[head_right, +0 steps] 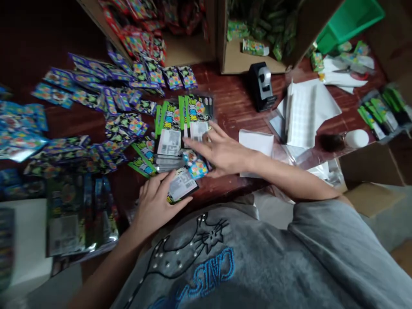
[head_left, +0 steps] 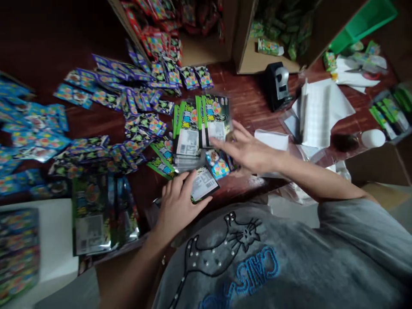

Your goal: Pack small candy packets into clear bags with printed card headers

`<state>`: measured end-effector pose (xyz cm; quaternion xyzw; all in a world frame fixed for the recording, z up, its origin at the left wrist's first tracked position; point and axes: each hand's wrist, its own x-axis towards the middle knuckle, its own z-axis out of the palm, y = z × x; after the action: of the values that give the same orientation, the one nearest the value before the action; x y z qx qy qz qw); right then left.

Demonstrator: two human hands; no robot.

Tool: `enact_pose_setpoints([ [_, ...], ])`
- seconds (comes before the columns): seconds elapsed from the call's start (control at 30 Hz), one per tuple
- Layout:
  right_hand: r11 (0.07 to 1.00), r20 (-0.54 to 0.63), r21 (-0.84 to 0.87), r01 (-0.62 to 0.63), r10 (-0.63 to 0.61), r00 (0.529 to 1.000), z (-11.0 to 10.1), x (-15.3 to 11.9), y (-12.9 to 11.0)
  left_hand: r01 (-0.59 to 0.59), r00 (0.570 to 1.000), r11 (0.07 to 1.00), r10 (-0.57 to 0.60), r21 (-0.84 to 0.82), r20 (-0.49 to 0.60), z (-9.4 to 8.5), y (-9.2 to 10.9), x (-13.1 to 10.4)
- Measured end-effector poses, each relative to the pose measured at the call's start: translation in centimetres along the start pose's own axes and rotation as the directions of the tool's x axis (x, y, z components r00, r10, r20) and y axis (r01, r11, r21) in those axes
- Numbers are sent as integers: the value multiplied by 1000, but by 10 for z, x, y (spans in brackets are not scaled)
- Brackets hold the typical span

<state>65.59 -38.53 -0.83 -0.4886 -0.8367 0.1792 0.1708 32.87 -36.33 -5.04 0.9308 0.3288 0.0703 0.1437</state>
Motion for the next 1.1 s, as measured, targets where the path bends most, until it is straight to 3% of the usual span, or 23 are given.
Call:
enact_pose_setpoints([
  [0.1, 993, 111, -105, -51, 63, 992, 36, -34, -25, -37, 999, 999, 36, 32, 25, 9, 6, 3],
  [0.23, 998, 72, -3, -62, 63, 995, 68, -48, -26, -72, 994, 997, 69, 40, 84, 18, 7, 6],
  [0.33, 993, 18, 93, -68, 66, 998, 67, -64, -13, -75, 989, 996, 68, 48, 129, 14, 7, 9],
  [0.47, 975, -8, 85, -207, 208, 978, 58, -86, -5, -112, 976, 989, 91, 99, 200, 4, 11, 20],
  [0.67, 977, 6, 60, -205, 205, 979, 67, -85, -10, -277, 921, 957, 238, 88, 310, 1, 18, 46],
  [0.77, 973, -60, 130, -189, 198, 978, 60, -85, -9, -255, 922, 966, 233, 32, 309, 4, 16, 48],
  [0.93, 918, -147, 389, -82, 149, 978, 43, -92, -16, -217, 937, 976, 209, -2, 280, 6, 14, 42],
  [1.1, 878, -197, 474, -69, 182, 963, 62, -93, -28, -246, 940, 969, 247, -31, 236, 2, 18, 41],
])
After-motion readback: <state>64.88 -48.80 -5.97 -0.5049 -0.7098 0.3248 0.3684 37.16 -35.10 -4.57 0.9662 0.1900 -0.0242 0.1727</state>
